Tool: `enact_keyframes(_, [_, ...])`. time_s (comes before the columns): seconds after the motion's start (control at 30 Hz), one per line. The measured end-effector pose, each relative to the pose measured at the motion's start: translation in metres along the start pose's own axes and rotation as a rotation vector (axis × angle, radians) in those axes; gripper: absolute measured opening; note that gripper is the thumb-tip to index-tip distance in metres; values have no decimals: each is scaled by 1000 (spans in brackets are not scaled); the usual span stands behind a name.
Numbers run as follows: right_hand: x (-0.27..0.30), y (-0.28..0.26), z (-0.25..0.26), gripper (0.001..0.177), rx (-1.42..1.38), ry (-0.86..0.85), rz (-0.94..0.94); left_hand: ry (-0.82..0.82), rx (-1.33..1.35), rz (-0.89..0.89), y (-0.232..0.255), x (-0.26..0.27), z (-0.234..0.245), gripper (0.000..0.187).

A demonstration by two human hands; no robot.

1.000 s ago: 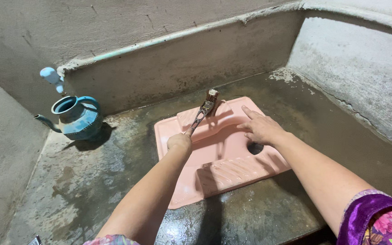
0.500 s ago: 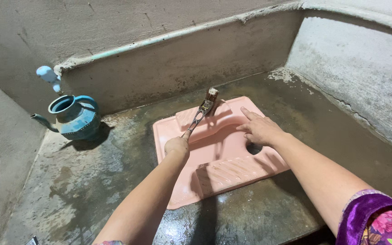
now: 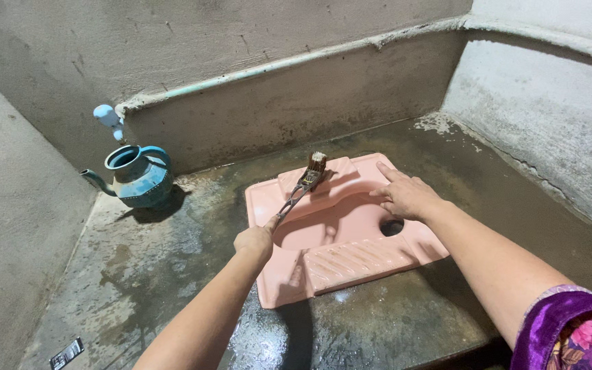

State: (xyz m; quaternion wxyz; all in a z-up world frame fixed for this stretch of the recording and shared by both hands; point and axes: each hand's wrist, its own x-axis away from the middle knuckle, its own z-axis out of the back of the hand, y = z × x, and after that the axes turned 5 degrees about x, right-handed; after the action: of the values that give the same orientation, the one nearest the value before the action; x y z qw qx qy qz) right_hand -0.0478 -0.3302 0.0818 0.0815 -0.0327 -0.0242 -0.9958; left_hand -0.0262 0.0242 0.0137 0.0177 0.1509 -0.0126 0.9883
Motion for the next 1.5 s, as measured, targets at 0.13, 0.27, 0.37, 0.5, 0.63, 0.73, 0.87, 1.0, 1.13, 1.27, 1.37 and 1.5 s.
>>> enact_keyframes(0.13, [6,0,7,49,5,-28,-31,7,4,17,-22,18,8,76])
enact_keyframes(0.27, [8,1,7,49,27,-55,-48,-40,-4,36,-36,30,17,80])
enact_keyframes(0.37, [6,5,4,50,20,-39,-35,-23,-7,49,-30,19,16,75])
enact_keyframes(0.5, [3,3,1,49,-1,-26,-10,-4,-22,15,-15,-6,8,75])
enact_keyframes(0.63, [-2,-4,-2,48,26,-39,5,-26,-31,30,-2,-23,4,81])
enact_keyframes(0.73, [-5,-3,-7,48,28,-32,25,-23,-35,13,7,-34,5,85])
enact_keyframes(0.87, [-11,-3,-16,47,22,-40,29,-19,-4,-3,19,-49,5,88])
enact_keyframes(1.0, [-13,-3,-21,49,45,-72,23,-16,-40,-42,33,-61,4,91])
enact_keyframes(1.13, [-17,-5,-27,49,25,-83,20,-18,-24,-23,42,-73,5,89])
enact_keyframes(1.27, [-19,-5,-30,48,36,-73,50,-9,-25,-17,44,-76,2,85])
enact_keyframes(1.37, [-19,-9,-29,47,12,-88,17,4,-40,-36,39,-75,-4,85])
enact_keyframes(1.5, [-20,-11,-27,46,28,-86,33,18,-82,-68,30,-66,-10,85])
